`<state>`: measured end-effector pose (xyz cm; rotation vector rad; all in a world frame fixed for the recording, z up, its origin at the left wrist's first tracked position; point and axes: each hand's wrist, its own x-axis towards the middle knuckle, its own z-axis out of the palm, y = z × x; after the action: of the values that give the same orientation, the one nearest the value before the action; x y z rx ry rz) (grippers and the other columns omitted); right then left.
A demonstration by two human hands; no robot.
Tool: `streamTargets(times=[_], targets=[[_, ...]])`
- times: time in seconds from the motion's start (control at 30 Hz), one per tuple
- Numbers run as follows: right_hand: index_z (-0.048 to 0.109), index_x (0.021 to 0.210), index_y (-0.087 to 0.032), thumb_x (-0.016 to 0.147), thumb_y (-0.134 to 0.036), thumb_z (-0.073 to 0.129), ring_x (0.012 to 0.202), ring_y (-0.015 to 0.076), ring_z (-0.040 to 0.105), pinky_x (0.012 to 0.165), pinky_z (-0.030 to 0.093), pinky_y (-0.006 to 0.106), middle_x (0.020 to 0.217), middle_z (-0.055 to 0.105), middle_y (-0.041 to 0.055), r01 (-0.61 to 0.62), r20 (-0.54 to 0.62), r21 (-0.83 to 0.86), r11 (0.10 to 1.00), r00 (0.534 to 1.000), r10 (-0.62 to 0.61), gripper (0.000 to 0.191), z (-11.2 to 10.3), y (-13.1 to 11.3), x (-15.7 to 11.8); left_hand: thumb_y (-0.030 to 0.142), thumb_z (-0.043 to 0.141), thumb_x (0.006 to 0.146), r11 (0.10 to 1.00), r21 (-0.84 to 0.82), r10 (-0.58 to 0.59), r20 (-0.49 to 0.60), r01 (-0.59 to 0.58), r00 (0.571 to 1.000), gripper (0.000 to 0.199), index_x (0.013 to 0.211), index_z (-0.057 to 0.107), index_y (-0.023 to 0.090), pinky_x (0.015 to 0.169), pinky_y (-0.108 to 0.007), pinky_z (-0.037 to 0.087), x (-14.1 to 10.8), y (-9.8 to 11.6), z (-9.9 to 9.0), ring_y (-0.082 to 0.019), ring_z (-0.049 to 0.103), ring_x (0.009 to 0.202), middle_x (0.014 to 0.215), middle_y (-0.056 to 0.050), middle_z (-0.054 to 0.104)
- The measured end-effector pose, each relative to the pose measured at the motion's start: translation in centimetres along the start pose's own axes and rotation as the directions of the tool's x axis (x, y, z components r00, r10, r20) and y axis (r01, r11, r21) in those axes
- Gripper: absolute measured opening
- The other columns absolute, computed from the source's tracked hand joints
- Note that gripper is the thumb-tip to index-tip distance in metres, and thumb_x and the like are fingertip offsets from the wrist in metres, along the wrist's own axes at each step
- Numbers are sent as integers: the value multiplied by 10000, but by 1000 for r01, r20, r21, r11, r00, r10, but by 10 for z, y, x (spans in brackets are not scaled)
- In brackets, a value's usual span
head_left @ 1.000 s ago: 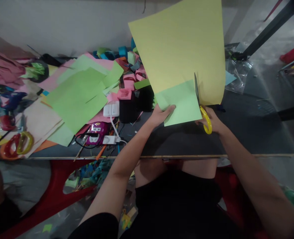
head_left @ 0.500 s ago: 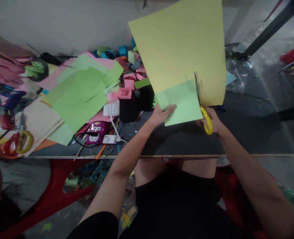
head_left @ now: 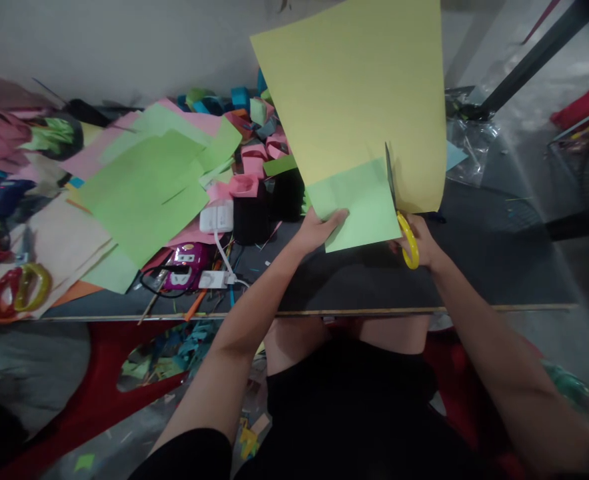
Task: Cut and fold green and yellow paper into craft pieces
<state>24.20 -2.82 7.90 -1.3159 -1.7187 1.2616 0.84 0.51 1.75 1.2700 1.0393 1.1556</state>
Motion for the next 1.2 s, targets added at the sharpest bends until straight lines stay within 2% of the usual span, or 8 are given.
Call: streamTargets(times=[0.17, 0.33, 0.57, 0.73, 0.87, 1.07, 1.2], targets=[[436, 664, -259, 678, -371, 684, 422, 145, 499, 439, 406, 301, 491, 480, -36, -6, -18, -50, 999, 1000, 6, 272, 2, -3, 0, 461, 752, 829, 999, 2, -43, -14, 44, 999, 473, 1127, 710, 96, 1063, -480, 557, -1, 1, -1, -336, 688, 1187, 1199, -191, 740], [454, 692, -259, 655, -410, 746, 411, 143, 496, 427, 418, 309, 499, 488, -42, -36, -41, 25, 999, 998, 37, 331, 4, -4, 0, 510, 759, 823, 999, -7, -44, -6, 44, 999, 489, 1113, 716, 119, 1067, -498, 558, -1, 0, 0, -345, 696, 1175, 1215, -193, 739], [471, 697, -254, 664, -442, 775, 406, 137, 500, 413, 423, 304, 496, 485, -43, -34, -32, 42, 999, 999, 36, 358, 3, -1, -1, 526, 748, 827, 1000, -10, -4, -2, 4, 1000, 534, 1166, 689, 118, 1081, -503, 546, -1, 0, 0, -333, 702, 1168, 1257, -192, 724], [471, 691, -255, 673, -417, 740, 403, 134, 488, 400, 419, 298, 499, 490, -39, -26, -34, 15, 1000, 999, 26, 315, 1, 0, -1, 437, 744, 847, 1000, -23, -8, -5, 8, 1000, 497, 1208, 675, 103, 1084, -483, 546, -2, 3, 1, -319, 705, 1161, 1235, -185, 727], [470, 704, -259, 674, -394, 734, 406, 136, 487, 415, 435, 309, 505, 486, -37, -45, -37, -3, 999, 998, 45, 298, 1, -2, -1, 393, 741, 854, 1000, -18, -18, -9, 18, 1000, 547, 1300, 636, 94, 1079, -465, 548, -2, 7, 1, -316, 701, 1177, 1250, -185, 723], [459, 688, -259, 679, -360, 708, 381, 131, 467, 386, 406, 310, 514, 479, -37, -24, -67, -8, 1000, 998, 23, 269, 3, -6, -2, 460, 744, 851, 999, -35, 11, 0, -11, 1000, 619, 1345, 600, 117, 1102, -496, 526, -1, 3, 1, -324, 692, 1196, 1272, -193, 714], [472, 727, -251, 684, -314, 686, 399, 142, 493, 397, 432, 317, 539, 506, -33, -54, -64, -27, 998, 997, 52, 227, 3, -4, -3, 516, 742, 838, 1000, -19, 10, -3, -10, 1000, 625, 1320, 617, 138, 1096, -501, 527, -1, 0, 1, -325, 695, 1178, 1240, -179, 729]])
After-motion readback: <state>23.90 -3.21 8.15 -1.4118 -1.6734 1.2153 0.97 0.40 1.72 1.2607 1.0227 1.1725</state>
